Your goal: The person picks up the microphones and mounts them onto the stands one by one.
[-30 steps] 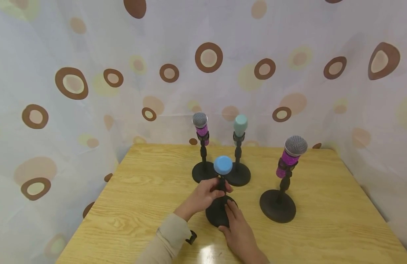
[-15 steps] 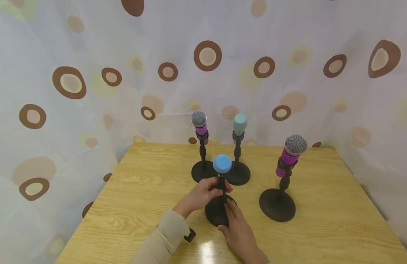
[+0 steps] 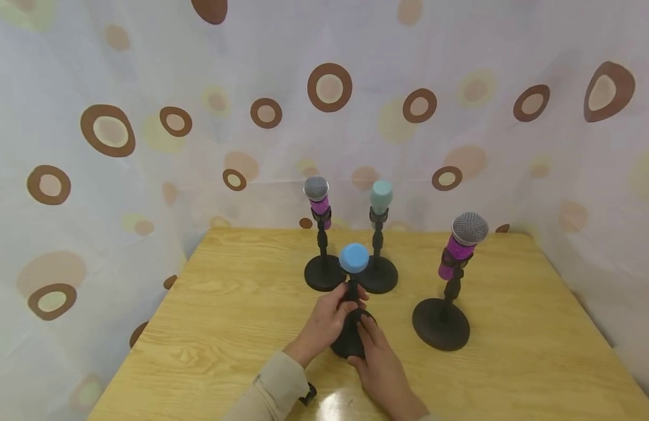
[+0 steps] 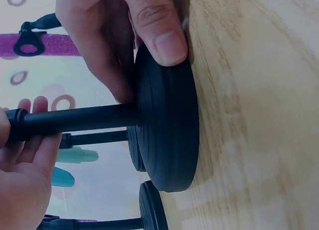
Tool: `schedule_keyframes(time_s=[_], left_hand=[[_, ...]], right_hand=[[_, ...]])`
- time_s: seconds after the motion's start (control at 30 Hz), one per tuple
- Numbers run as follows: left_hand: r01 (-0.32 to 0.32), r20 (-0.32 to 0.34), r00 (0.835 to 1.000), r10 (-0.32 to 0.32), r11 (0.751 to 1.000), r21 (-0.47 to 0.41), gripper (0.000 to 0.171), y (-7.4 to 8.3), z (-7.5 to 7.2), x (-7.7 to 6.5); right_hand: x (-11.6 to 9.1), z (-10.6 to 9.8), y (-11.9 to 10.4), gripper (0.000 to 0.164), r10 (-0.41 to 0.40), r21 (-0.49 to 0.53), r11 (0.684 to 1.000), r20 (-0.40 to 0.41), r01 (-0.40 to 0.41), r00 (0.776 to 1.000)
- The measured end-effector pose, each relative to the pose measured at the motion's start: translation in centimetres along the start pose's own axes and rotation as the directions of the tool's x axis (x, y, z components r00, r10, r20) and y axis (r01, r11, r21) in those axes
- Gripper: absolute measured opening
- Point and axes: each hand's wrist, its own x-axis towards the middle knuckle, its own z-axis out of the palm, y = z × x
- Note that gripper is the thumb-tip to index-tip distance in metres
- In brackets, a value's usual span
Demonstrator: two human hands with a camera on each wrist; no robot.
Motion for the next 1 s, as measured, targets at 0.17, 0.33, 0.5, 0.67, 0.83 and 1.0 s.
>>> schedule_keyframes(time_s=[0.17,0.33,0.5,0.67,0.83,1.0], left_hand=[[0.006,0.011,1.000,-0.006,1.000,0.019,0.024,-0.1,0.1,0.6],[-0.016,0.006,1.000,0.015,0.999,0.044,0.022,-0.6,0.0,1.2],[-0.052,-0.008,0.999,0.052,0.998,0.041,0.025,-0.8,-0.2,1.9],[-0.020,-0.009,1.000,0.021,0.999,0.043,0.024,-0.9,-0.3,2.2],[0.054,0.010,0.998,-0.054,0.998,0.026,0.028,-1.2,-0.3,2.0],[0.153,0.027,0.987,-0.161,0.971,0.185,0.042,-1.3,-0.6,0.4]], right_hand=[[0.4,-0.1,0.2,0.066,-0.004,-0.021,1.000,-0.006,0.003,1.000],[0.9,0.0,0.1,0.067,-0.008,-0.047,0.999,-0.025,0.007,1.000],[1.4,0.3,-0.1,0.069,-0.033,-0.089,0.996,-0.090,0.025,0.995],[1.8,0.5,-0.2,0.070,-0.050,-0.126,0.991,-0.128,0.034,0.991],[1.9,1.0,-0.2,0.071,-0.057,-0.160,0.986,-0.135,0.035,0.989],[1.4,1.1,-0.2,0.070,-0.073,-0.127,0.990,-0.108,0.059,0.991]])
